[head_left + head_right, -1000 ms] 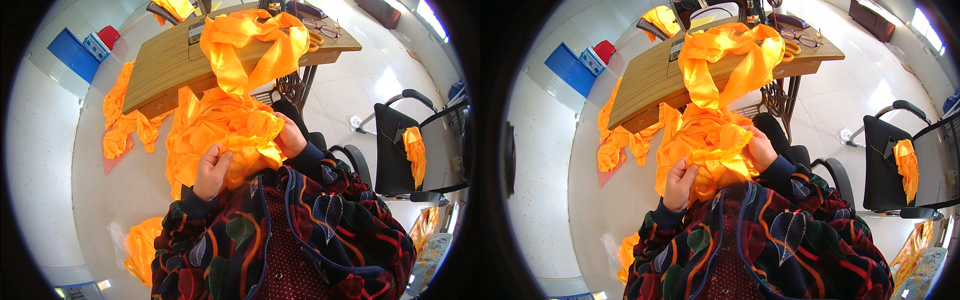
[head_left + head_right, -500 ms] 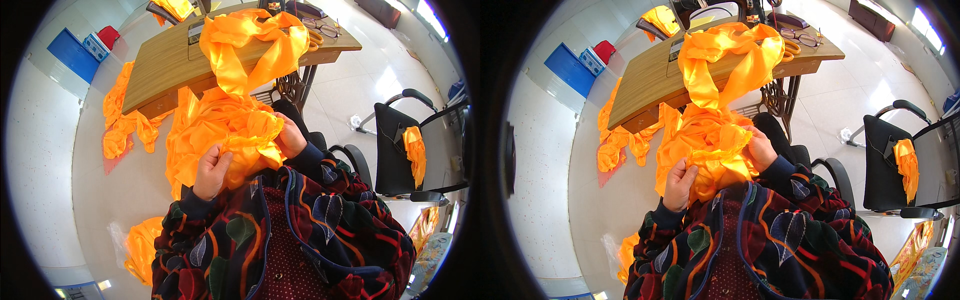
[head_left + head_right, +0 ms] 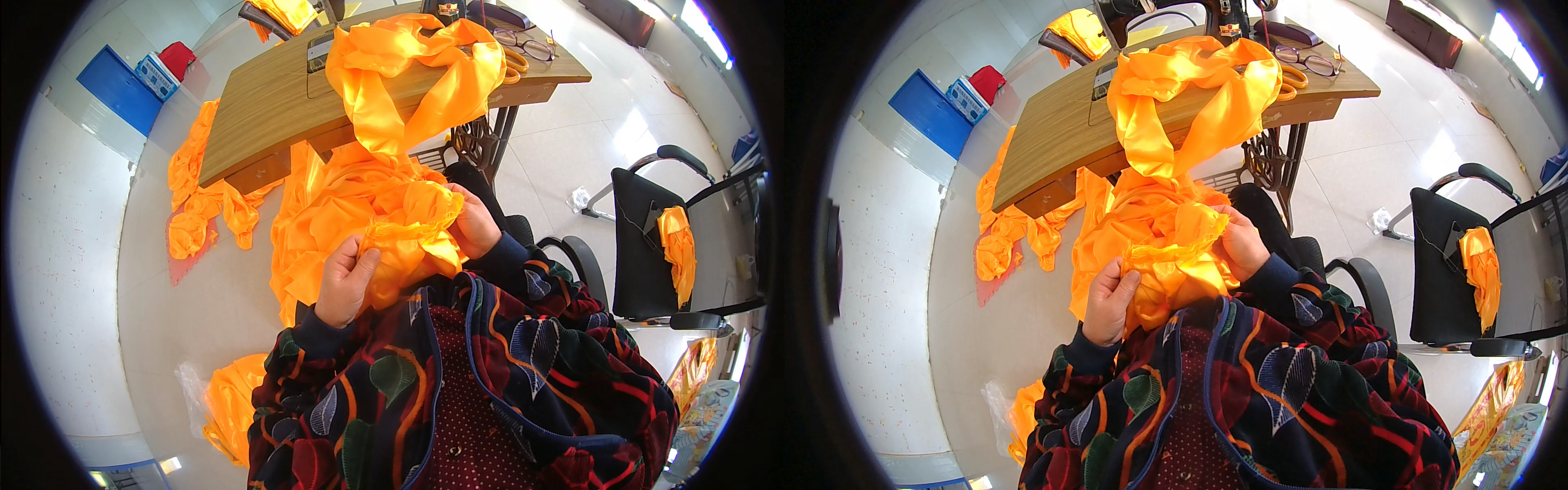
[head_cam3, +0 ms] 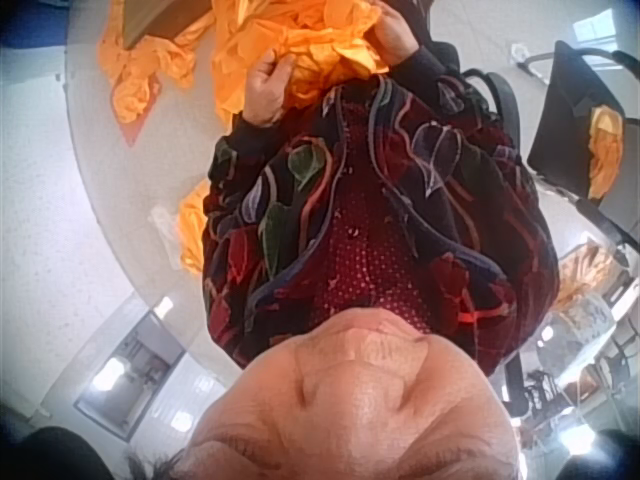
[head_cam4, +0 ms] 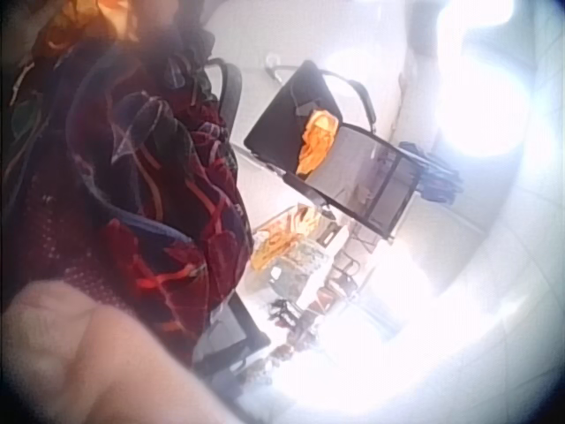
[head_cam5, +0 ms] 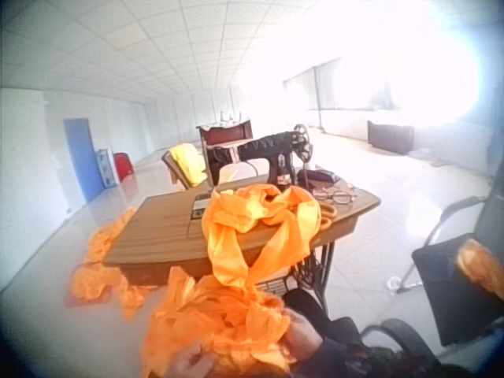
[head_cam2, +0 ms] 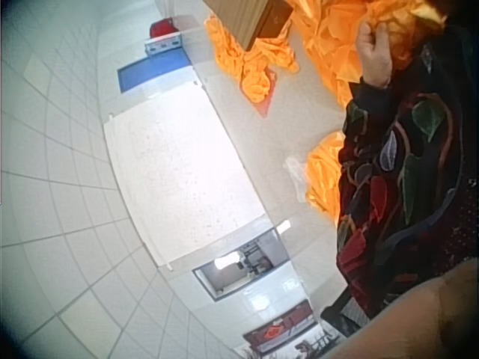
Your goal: The person folds a large piece of orange fabric by hand, repeatedly aligning edges and smoothing the material. The person then places the folded fabric onto a nearby chair.
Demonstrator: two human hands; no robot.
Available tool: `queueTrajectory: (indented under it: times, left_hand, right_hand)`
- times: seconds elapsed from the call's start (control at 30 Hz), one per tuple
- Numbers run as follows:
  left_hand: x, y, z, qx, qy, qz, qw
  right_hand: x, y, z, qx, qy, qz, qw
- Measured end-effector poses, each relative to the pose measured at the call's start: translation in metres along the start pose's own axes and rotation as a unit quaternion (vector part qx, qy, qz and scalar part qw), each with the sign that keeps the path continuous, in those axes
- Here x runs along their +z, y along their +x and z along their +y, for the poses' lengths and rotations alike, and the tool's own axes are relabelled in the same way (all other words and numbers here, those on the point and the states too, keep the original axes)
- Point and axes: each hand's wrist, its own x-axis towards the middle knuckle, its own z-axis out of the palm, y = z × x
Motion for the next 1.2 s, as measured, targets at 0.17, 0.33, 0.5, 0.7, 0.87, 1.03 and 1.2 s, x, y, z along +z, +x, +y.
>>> queueTrajectory:
  times: [0.17, 0.33, 0.5, 0.7, 0.87, 1.03, 1.2]
  left_hand:
    - [0.000, 0.000, 0.000, 0.005, -0.003, -0.001, 1.000]
    - [-0.001, 0.000, -0.001, -0.005, -0.005, -0.002, 1.000]
    - [0.000, 0.001, 0.001, -0.006, -0.008, -0.003, 1.000]
    - [0.011, -0.005, 0.000, 0.106, 0.221, 0.042, 0.969]
    - [0.008, -0.002, -0.010, 0.023, 0.239, 0.053, 0.969]
    - [-0.002, 0.003, 0.004, 0.073, -0.086, 0.140, 0.984]
    - [-0.031, 0.006, 0.060, 0.054, -0.095, 0.049, 0.993]
  right_hand:
    - [0.003, 0.000, 0.000, 0.000, 0.002, 0.026, 1.000]
    - [0.004, 0.000, 0.000, -0.001, -0.002, 0.035, 0.999]
    - [0.004, 0.000, 0.000, -0.001, -0.004, 0.037, 0.999]
    - [0.007, -0.002, 0.000, 0.000, -0.018, 0.044, 0.999]
    - [0.000, -0.002, 0.002, -0.025, -0.028, -0.003, 0.999]
    - [-0.006, 0.008, -0.008, -0.165, -0.403, 0.024, 0.900]
    - [0.009, 0.007, -0.014, -0.389, -0.705, -0.069, 0.589]
